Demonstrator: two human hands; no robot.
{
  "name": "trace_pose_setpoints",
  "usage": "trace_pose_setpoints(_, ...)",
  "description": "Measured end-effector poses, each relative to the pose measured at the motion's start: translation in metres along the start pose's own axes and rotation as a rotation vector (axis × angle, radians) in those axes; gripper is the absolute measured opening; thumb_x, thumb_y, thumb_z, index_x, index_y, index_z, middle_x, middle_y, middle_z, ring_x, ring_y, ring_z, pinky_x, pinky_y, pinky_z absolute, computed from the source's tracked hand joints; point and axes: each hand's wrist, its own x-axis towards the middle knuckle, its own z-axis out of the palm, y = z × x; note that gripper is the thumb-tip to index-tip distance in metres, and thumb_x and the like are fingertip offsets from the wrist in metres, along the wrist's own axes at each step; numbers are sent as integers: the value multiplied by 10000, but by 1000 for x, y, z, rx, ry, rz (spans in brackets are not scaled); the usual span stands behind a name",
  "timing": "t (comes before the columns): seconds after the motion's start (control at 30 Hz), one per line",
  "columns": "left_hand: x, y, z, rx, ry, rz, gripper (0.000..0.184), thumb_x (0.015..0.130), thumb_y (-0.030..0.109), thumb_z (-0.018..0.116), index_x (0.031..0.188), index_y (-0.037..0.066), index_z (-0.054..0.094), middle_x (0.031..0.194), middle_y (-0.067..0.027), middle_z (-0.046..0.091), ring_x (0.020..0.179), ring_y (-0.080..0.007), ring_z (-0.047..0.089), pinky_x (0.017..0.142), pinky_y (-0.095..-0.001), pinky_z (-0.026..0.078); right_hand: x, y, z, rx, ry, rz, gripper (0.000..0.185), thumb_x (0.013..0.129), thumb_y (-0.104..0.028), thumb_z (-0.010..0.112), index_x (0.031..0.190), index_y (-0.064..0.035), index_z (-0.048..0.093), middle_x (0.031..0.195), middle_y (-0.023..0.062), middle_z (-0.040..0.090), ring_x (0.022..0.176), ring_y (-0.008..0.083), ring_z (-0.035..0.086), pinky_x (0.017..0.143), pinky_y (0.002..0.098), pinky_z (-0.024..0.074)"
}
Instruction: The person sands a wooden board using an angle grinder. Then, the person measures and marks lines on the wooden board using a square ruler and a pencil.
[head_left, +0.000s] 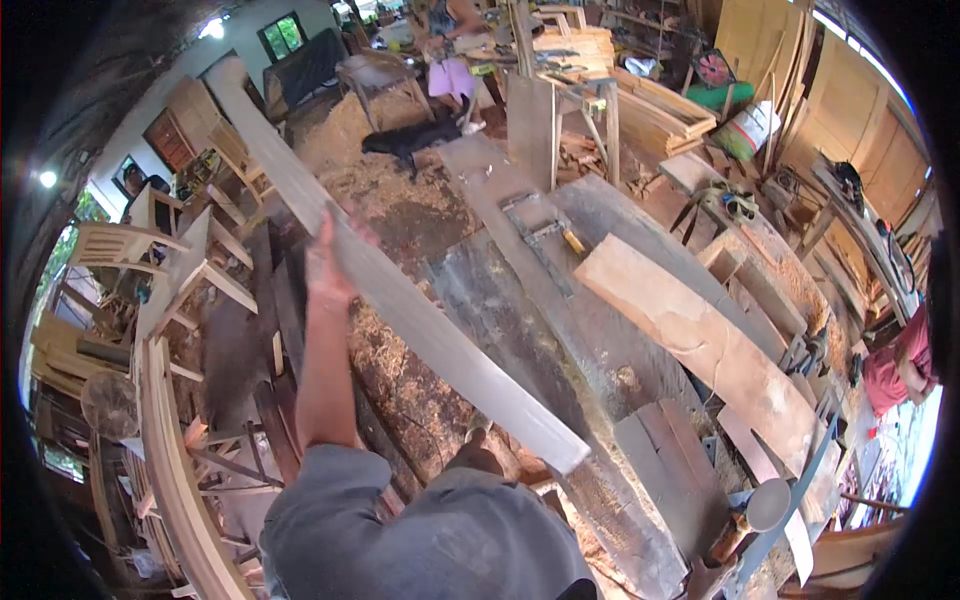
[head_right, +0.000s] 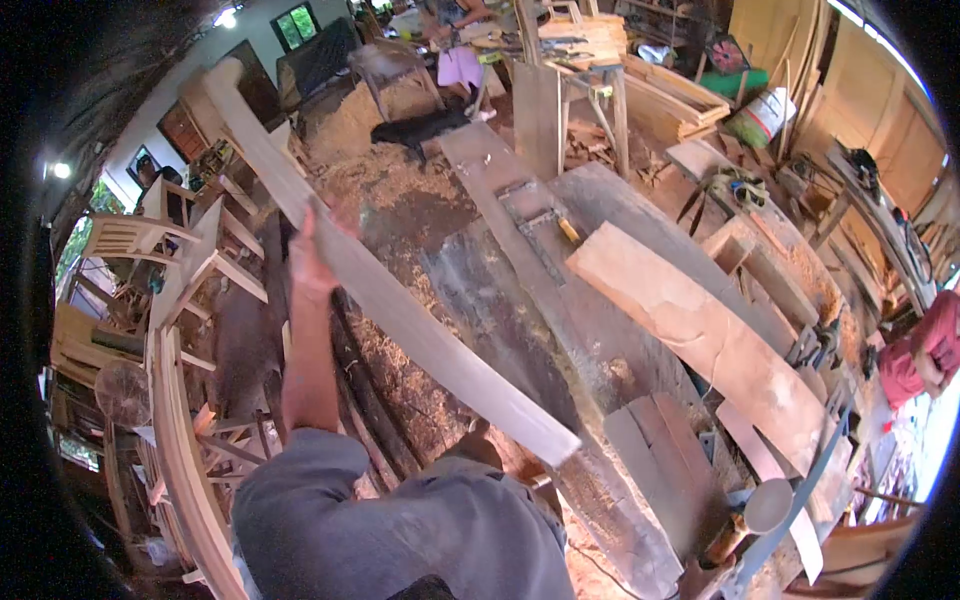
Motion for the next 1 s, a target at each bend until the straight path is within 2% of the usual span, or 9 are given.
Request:
trace_pose_setpoints(0.03,-2,17,8,66,-35,49,465,953,444,674,1188,57,569,871,-31,535,820,-193,551,770,-352,486,-5,-46,-31,-152,-50,80,965,649,-218,814,1455,59,361,1369,294,515,1257,433,530,1076,514,441)
trace_pose_setpoints(0.07,-1,36,16,135,-73,92,453,950,429,685,1184,57,576,861,-29,535,812,-187,551,765,-339,482,4,-51,-42,38,-252,242,1172,601,-222,855,1548,40,217,1550,315,304,1450,468,280,1210,529,243)
trace_pose_setpoints(0.13,20,77,5,254,-163,205,455,962,410,676,1206,43,564,866,-16,525,817,-171,536,774,-317,464,-2,-59,-53,-14,-214,217,1170,606,-241,873,1545,30,229,1538,314,324,1420,484,325,1190,537,284)
trace_pose_setpoints(0.27,39,166,36,182,-339,161,511,1007,422,599,1283,0,519,881,-17,494,855,-162,513,807,-303,442,-22,-68,-77,-88,-154,276,1197,623,-278,910,1551,27,219,1557,329,276,1422,489,312,1191,551,270)
trace_pose_setpoints(0.47,49,253,44,405,-360,378,597,999,434,598,1352,-33,478,931,-61,525,867,-194,527,819,-340,474,-51,-143,-78,-121,-50,260,1094,678,-268,874,1526,31,250,1529,313,324,1380,455,365,1161,538,310)
trace_pose_setpoints(0.53,64,261,17,546,-298,450,601,998,456,600,1330,-39,524,956,-73,607,883,-207,595,814,-356,508,-54,-189,-76,-118,-18,218,1060,696,-264,862,1517,32,261,1519,307,341,1366,444,383,1151,534,324)
trace_pose_setpoints(0.6,74,254,-14,730,3,548,588,985,467,627,1294,-31,573,918,-62,662,881,-183,642,810,-338,522,-53,-234,-69,-102,13,167,1026,715,-261,850,1509,33,271,1509,302,357,1352,433,400,1140,530,337)
trace_pose_setpoints(0.8,109,218,-162,944,365,511,589,961,552,638,1200,14,655,930,-32,694,874,-129,641,763,-319,517,-40,-361,-27,44,48,-73,924,770,-250,814,1483,36,302,1481,286,405,1311,400,453,1110,517,377)
trace_pose_setpoints(1.0,95,140,-303,853,416,422,480,1001,489,612,1135,34,678,935,-24,681,838,-114,605,742,-339,498,-30,-457,4,171,68,-245,822,825,-240,778,1458,40,333,1452,270,454,1269,367,506,1080,504,418)
